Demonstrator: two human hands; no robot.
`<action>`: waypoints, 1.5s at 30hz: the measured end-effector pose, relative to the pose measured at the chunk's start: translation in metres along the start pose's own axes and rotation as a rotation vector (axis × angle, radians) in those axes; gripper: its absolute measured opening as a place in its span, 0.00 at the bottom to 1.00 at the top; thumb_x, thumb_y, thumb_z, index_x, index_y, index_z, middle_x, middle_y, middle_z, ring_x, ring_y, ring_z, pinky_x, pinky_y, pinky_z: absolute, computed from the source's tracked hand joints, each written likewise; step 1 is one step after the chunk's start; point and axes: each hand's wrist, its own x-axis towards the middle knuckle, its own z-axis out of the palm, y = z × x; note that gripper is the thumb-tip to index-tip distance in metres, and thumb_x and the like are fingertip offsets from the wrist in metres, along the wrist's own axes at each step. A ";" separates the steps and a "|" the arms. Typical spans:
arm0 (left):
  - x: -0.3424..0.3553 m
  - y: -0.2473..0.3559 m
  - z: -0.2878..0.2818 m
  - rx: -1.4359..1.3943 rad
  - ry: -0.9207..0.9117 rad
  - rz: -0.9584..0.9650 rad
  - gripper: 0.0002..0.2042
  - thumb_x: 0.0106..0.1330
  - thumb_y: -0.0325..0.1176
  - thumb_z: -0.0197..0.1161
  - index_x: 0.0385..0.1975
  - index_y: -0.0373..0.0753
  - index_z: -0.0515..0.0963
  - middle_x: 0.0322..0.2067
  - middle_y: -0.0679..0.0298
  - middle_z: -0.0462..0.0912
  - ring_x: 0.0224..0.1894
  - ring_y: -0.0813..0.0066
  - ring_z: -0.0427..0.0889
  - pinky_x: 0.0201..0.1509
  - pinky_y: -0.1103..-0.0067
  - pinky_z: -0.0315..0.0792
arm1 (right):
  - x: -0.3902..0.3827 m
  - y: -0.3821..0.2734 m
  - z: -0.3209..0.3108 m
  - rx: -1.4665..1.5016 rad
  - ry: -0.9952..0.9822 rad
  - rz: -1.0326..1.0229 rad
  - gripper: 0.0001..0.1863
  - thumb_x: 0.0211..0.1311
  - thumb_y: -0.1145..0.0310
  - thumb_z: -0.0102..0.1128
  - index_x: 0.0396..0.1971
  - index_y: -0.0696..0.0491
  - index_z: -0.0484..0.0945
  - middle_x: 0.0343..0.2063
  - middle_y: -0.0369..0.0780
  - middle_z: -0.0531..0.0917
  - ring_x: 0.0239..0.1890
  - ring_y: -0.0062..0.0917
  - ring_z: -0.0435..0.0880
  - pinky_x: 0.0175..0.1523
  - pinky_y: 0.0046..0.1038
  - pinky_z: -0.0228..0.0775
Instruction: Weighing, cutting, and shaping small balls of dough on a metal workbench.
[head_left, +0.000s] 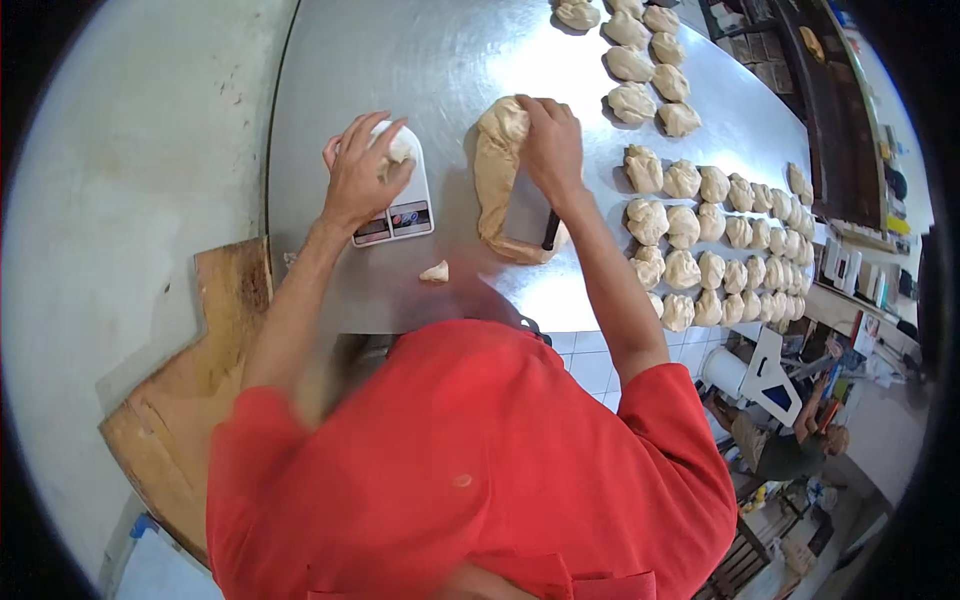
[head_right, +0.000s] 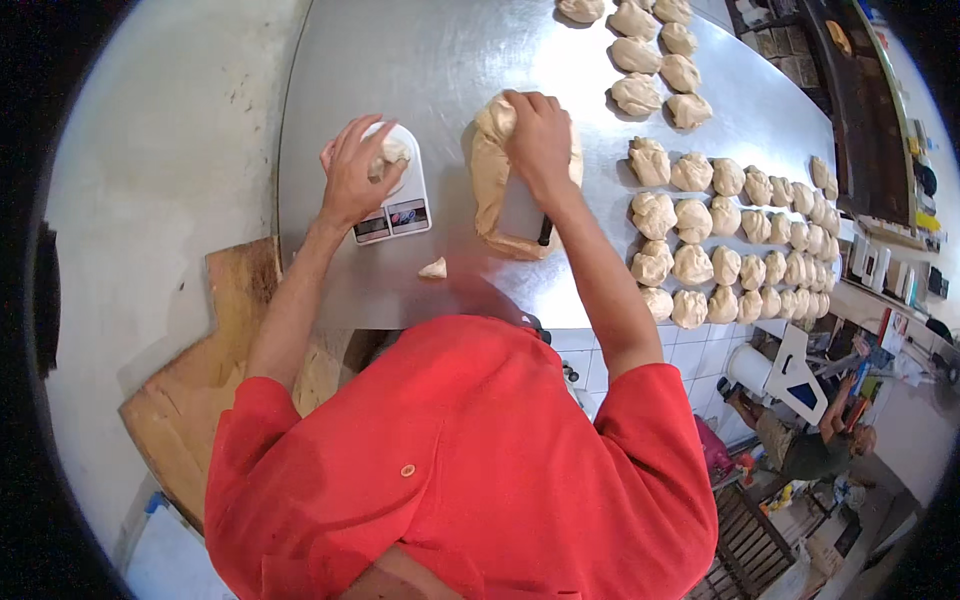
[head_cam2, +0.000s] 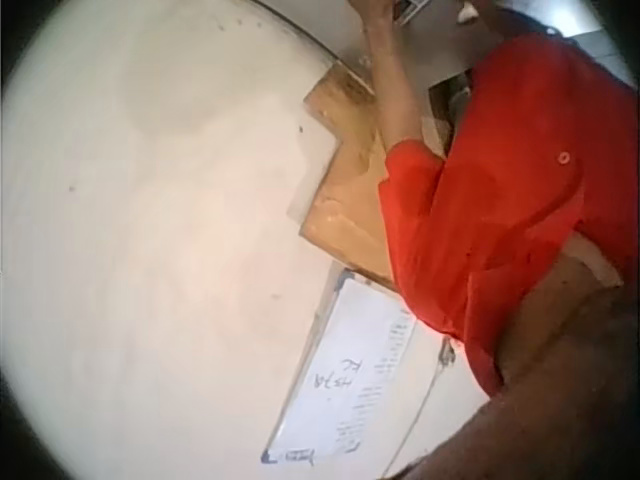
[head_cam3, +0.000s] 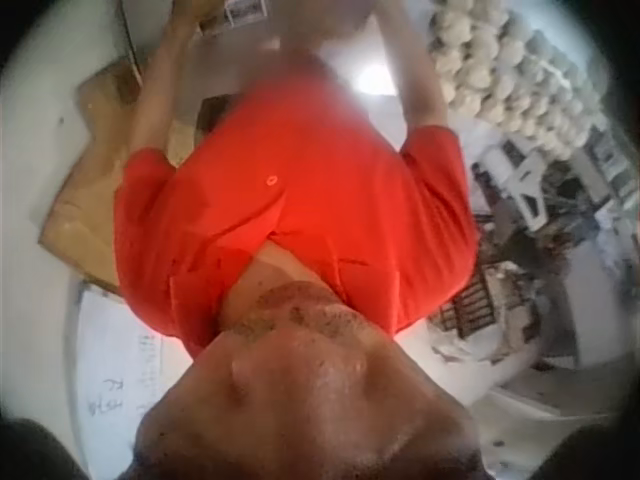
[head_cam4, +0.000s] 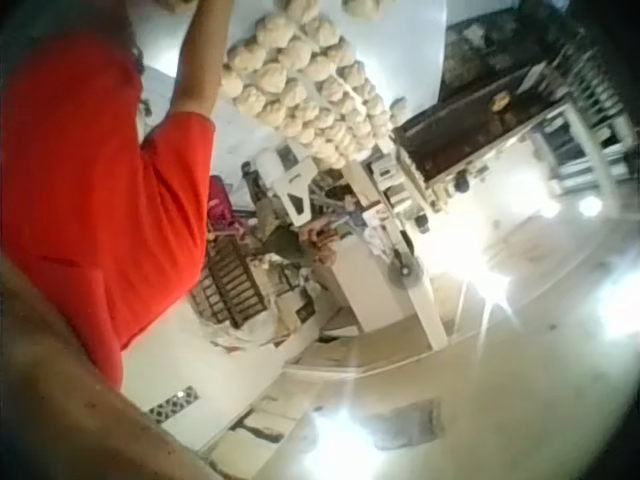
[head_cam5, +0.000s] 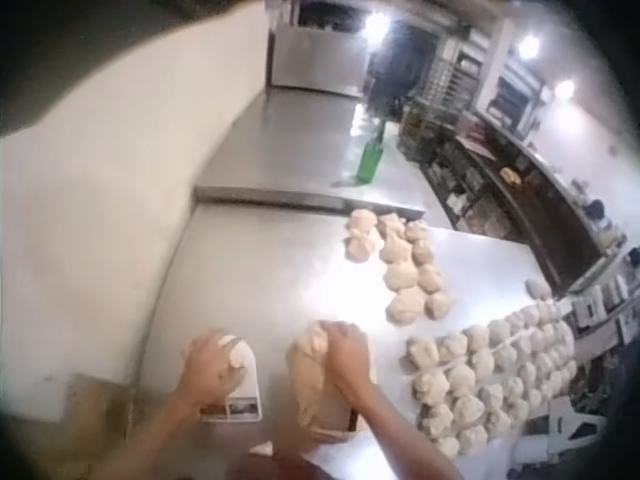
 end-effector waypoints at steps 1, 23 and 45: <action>-0.005 -0.007 0.000 -0.081 0.078 -0.082 0.23 0.64 0.31 0.65 0.61 0.42 0.78 0.54 0.61 0.82 0.58 0.65 0.79 0.69 0.65 0.63 | -0.010 0.010 0.007 -0.127 -0.005 -0.027 0.19 0.63 0.68 0.62 0.55 0.46 0.87 0.51 0.42 0.85 0.54 0.34 0.82 0.53 0.33 0.71; -0.151 -0.033 0.057 -0.320 0.305 -0.842 0.18 0.77 0.32 0.51 0.64 0.36 0.70 0.46 0.58 0.82 0.38 0.67 0.81 0.47 0.73 0.76 | -0.024 0.014 0.015 -0.270 -0.252 0.183 0.20 0.57 0.71 0.58 0.48 0.42 0.90 0.66 0.45 0.76 0.72 0.41 0.69 0.68 0.52 0.60; -0.139 -0.022 0.056 -0.441 0.326 -0.779 0.20 0.79 0.35 0.51 0.66 0.35 0.67 0.47 0.57 0.82 0.44 0.67 0.82 0.50 0.72 0.76 | -0.014 -0.102 0.067 0.230 -0.202 -0.134 0.12 0.63 0.68 0.66 0.43 0.55 0.88 0.34 0.44 0.89 0.32 0.40 0.87 0.40 0.37 0.77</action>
